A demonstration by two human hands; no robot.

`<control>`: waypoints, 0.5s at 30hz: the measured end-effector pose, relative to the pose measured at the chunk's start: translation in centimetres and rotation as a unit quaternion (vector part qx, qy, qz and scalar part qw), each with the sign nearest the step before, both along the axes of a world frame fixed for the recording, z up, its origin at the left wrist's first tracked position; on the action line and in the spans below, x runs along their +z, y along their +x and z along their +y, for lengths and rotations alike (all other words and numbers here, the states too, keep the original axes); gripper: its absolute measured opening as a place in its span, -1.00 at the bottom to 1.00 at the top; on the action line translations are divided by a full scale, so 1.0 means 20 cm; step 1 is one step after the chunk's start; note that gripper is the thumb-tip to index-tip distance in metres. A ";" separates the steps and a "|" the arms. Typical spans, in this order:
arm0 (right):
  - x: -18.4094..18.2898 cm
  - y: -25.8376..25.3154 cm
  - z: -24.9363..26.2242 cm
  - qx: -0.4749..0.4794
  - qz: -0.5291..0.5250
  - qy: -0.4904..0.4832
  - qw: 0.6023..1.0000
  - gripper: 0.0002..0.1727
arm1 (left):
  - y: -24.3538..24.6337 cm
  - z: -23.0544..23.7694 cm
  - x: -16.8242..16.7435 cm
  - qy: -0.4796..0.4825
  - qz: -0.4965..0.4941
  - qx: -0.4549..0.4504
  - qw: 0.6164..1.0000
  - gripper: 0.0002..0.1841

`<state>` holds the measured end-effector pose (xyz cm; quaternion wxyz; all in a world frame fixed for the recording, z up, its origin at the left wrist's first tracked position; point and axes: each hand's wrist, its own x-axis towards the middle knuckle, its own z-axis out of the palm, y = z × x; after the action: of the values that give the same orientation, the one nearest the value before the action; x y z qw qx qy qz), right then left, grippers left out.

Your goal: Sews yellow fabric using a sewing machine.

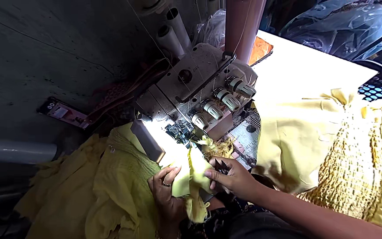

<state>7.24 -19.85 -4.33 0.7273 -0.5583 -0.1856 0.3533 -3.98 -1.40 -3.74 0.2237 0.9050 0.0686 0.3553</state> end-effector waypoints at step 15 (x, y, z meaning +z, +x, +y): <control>-0.08 -0.06 -0.01 -0.072 -0.150 0.081 0.983 -0.86 | 0.03 -0.43 0.11 0.057 0.047 0.007 0.997 -0.72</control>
<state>5.98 -20.01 -5.94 0.7574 -0.5561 -0.2799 0.1967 -3.33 -10.05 -1.58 0.1657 0.9315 0.0646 0.3174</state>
